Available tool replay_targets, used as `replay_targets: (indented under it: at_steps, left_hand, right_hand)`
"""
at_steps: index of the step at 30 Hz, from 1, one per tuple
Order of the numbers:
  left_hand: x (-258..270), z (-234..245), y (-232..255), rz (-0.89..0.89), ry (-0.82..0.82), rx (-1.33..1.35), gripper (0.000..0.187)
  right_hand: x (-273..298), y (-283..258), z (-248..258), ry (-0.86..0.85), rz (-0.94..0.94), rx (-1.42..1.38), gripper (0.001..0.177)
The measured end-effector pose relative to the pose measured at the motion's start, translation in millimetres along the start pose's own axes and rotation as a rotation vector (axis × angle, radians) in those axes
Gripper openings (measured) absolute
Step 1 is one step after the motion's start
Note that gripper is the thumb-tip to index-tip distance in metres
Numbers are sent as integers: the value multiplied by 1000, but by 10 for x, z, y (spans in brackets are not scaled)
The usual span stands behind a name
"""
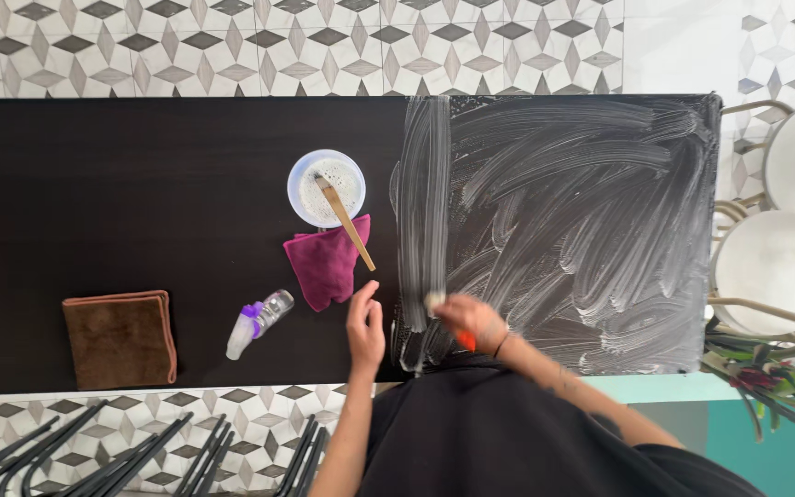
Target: The person applies a soapy substance to a black table using a brush and then wipes the entire surface with a purple cloth and spray cleaner.
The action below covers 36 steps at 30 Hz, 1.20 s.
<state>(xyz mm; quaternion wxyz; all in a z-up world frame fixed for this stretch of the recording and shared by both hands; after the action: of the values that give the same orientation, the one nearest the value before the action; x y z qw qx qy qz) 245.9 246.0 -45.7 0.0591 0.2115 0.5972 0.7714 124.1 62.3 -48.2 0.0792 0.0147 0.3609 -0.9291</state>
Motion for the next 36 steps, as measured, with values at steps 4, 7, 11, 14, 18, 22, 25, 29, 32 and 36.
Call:
replay_targets:
  at_steps: [4, 7, 11, 14, 18, 22, 25, 29, 32, 36]
  left_hand:
    - [-106, 133, -162, 6, 57, -23, 32]
    - [-59, 115, -192, -8, 78, -93, 31]
    - [378, 51, -104, -68, 66, -141, 33]
    - [765, -4, -114, -19, 51, -162, 34]
    - [1268, 96, -209, 1, 78, -198, 35]
    - [1548, 281, -348, 29, 129, -190, 34]
    - [1590, 315, -323, -7, 142, -172, 34]
    - [1413, 331, -205, -97, 157, -149, 33]
    - [1215, 362, -159, -95, 165, -144, 35]
    - [1032, 418, -139, -139, 119, -138, 35]
  right_hand:
    - [382, -276, -152, -60, -62, -137, 35]
    - [341, 68, 95, 66, -80, -93, 41]
    - [244, 835, 913, 465, -136, 150, 16]
    - [588, 1479, 1335, 687, -528, 5, 25]
    - [1234, 1489, 1421, 881, -609, 280, 18]
    - [1642, 1040, 762, 585, -677, 416, 13]
    - [1434, 152, 284, 484, -291, 224, 14]
    - [812, -672, -194, 362, -11, -15, 19]
    - [352, -625, -406, 135, 16, -16, 19]
    - [-57, 61, -127, 284, -69, 182, 21]
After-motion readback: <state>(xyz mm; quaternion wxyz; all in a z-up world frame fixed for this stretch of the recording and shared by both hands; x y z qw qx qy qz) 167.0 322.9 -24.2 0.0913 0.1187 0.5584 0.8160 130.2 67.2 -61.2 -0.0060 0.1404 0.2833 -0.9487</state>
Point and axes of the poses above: each hand's wrist, its own x-axis away from the middle knuckle, its own z-axis out of the back of the hand, y = z × x, the point moved 9 cm from there along -x, towards the middle knuckle, and after that the axes turned 6 degrees about z, right-handed, at the moved point
